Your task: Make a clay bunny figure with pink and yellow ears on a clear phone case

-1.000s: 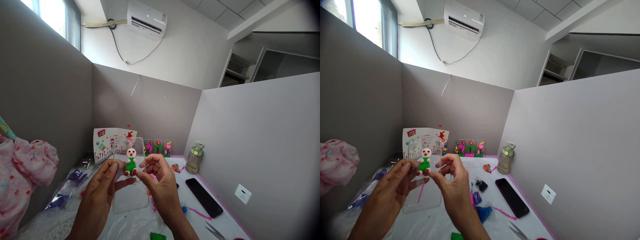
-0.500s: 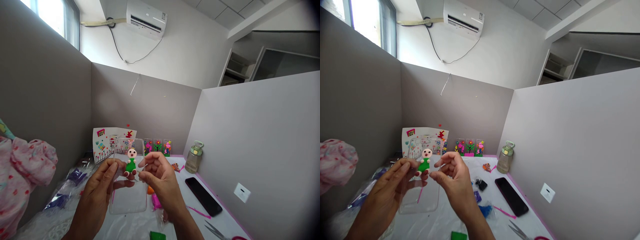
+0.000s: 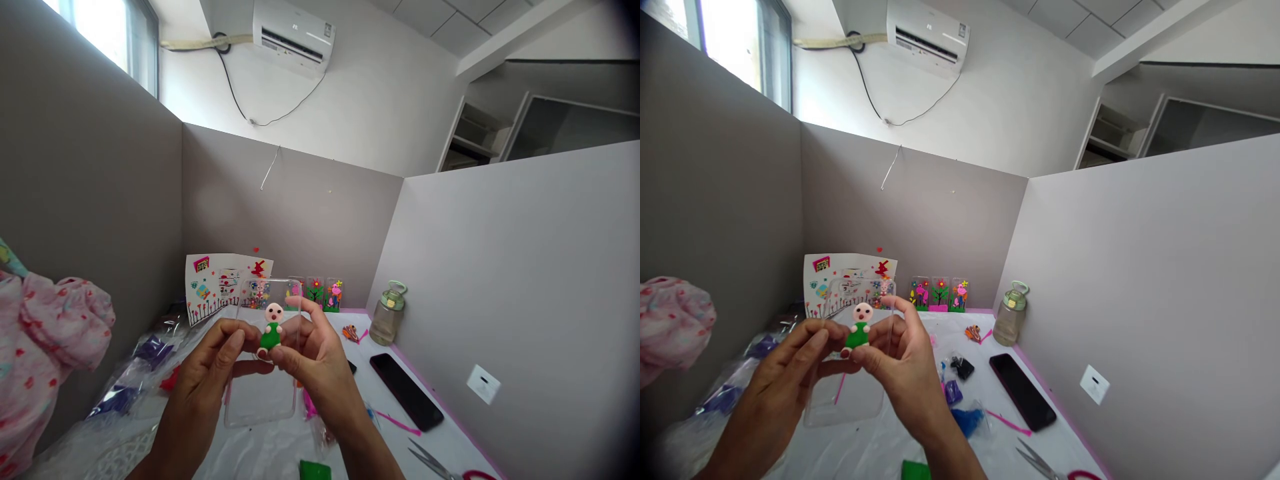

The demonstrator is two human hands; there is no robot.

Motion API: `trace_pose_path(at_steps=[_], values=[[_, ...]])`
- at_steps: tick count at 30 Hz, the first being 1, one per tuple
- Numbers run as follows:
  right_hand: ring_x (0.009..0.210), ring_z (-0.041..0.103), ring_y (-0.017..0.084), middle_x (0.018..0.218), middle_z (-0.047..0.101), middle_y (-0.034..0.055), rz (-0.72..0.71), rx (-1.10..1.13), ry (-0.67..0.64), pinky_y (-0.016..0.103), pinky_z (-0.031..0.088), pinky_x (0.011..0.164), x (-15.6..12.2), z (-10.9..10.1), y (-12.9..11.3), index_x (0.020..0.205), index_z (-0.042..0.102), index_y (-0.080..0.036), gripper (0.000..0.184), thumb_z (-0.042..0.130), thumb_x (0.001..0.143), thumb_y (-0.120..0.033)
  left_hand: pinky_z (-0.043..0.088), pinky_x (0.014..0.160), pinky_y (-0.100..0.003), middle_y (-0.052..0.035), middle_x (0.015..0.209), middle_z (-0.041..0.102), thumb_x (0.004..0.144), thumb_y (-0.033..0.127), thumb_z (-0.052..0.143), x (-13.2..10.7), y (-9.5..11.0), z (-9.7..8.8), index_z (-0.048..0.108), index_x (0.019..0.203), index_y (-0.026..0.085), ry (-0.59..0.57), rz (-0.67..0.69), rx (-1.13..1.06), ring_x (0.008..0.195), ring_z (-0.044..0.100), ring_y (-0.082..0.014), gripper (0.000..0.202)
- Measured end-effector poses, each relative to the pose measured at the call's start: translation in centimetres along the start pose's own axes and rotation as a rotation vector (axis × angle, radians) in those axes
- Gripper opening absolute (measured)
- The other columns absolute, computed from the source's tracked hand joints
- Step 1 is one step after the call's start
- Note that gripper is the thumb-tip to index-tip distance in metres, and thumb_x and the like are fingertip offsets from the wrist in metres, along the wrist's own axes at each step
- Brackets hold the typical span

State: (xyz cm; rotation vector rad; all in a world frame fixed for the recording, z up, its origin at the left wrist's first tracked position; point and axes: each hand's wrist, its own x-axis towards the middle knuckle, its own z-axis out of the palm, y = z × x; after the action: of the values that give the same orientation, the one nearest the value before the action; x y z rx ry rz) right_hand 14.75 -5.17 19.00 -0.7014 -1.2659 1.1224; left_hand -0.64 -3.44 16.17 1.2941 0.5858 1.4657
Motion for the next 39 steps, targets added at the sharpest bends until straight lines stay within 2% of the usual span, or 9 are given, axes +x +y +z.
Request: trace_pose_path(at_steps=[3, 5, 7, 10, 15, 19, 24, 32, 39], values=[[0.080, 0.070, 0.017, 0.084, 0.067, -0.0037, -0.008, 0.005, 0.027, 0.031, 0.056, 0.076, 0.1, 0.0, -0.3, 0.125, 0.052, -0.025, 0.061, 0.083, 0.073, -0.023, 0.061, 0.086, -0.029, -0.0013, 0.103, 0.065, 0.094, 0.046, 0.064, 0.2, 0.1, -0.2, 0.068, 0.099, 0.028, -0.091, -0.021, 0.017, 0.101, 0.065, -0.0210, 0.019], [0.075, 0.070, 0.017, 0.082, 0.066, -0.0044, -0.005, 0.012, 0.039, 0.030, 0.056, 0.071, 0.1, 0.0, -0.5, 0.123, 0.052, -0.025, 0.059, 0.083, 0.073, -0.025, 0.059, 0.088, -0.026, 0.0001, 0.107, 0.065, 0.087, 0.041, 0.075, 0.4, 0.2, -0.4, 0.067, 0.103, 0.032, -0.130, -0.037, 0.049, 0.107, 0.064, -0.0206, 0.021], [0.071, 0.070, 0.017, 0.082, 0.066, -0.0046, -0.001, 0.016, 0.036, 0.028, 0.055, 0.066, 0.0, 0.1, -0.6, 0.123, 0.053, -0.025, 0.059, 0.084, 0.073, -0.027, 0.057, 0.088, -0.021, 0.0018, 0.106, 0.066, 0.083, 0.038, 0.079, 0.5, 0.2, -0.4, 0.067, 0.103, 0.033, -0.123, -0.049, 0.078, 0.108, 0.064, -0.0185, 0.024], [0.069, 0.067, 0.015, 0.082, 0.065, -0.0040, -0.022, 0.003, 0.025, 0.027, 0.052, 0.065, 0.0, 0.1, -0.5, 0.124, 0.054, -0.025, 0.058, 0.084, 0.074, -0.034, 0.057, 0.085, -0.020, 0.0031, 0.100, 0.068, 0.084, 0.039, 0.078, 0.6, 0.2, -0.4, 0.067, 0.100, 0.033, -0.092, -0.057, 0.089, 0.096, 0.067, -0.0152, 0.021], [0.068, 0.059, 0.013, 0.079, 0.062, -0.0017, -0.072, -0.081, 0.008, 0.028, 0.049, 0.069, 0.0, -0.3, -0.1, 0.114, 0.063, -0.021, 0.037, 0.065, 0.091, -0.050, 0.057, 0.086, -0.024, 0.0025, 0.094, 0.070, 0.083, 0.041, 0.079, 0.5, 0.0, -0.5, 0.066, 0.101, 0.031, -0.077, -0.085, 0.065, 0.091, 0.070, -0.0166, 0.024], [0.070, 0.058, 0.014, 0.079, 0.061, 0.0001, -0.064, -0.109, -0.006, 0.029, 0.048, 0.073, 0.1, -0.5, 0.3, 0.104, 0.066, -0.019, 0.031, 0.062, 0.094, -0.048, 0.057, 0.084, -0.022, 0.0038, 0.095, 0.070, 0.083, 0.037, 0.079, 0.6, -0.1, -0.5, 0.066, 0.100, 0.031, -0.065, -0.075, 0.056, 0.089, 0.070, -0.0147, 0.022], [0.071, 0.058, 0.014, 0.077, 0.061, 0.0002, -0.065, -0.073, -0.015, 0.029, 0.048, 0.074, 0.1, -0.5, 0.7, 0.104, 0.066, -0.020, 0.028, 0.062, 0.095, -0.046, 0.059, 0.082, -0.020, 0.0050, 0.091, 0.071, 0.082, 0.035, 0.080, 0.8, 0.1, -0.3, 0.067, 0.097, 0.031, -0.068, -0.057, 0.017, 0.087, 0.071, -0.0134, 0.020], [0.071, 0.056, 0.013, 0.080, 0.061, 0.0004, -0.064, -0.034, 0.008, 0.026, 0.047, 0.071, 0.2, -0.3, 1.0, 0.099, 0.069, -0.021, 0.025, 0.063, 0.094, -0.045, 0.061, 0.088, -0.025, -0.0003, 0.106, 0.073, 0.082, 0.034, 0.081, 0.6, 0.6, -0.4, 0.068, 0.104, 0.032, -0.095, -0.046, 0.075, 0.101, 0.071, -0.0191, 0.026], [0.066, 0.055, 0.012, 0.073, 0.058, -0.0019, -0.054, -0.008, -0.003, 0.025, 0.046, 0.067, 0.2, -0.1, 1.1, 0.099, 0.067, -0.020, 0.025, 0.064, 0.094, -0.043, 0.061, 0.079, -0.024, 0.0008, 0.092, 0.073, 0.080, 0.038, 0.082, 0.9, 0.9, -0.9, 0.067, 0.101, 0.028, -0.076, -0.038, 0.148, 0.086, 0.073, -0.0169, 0.028]])
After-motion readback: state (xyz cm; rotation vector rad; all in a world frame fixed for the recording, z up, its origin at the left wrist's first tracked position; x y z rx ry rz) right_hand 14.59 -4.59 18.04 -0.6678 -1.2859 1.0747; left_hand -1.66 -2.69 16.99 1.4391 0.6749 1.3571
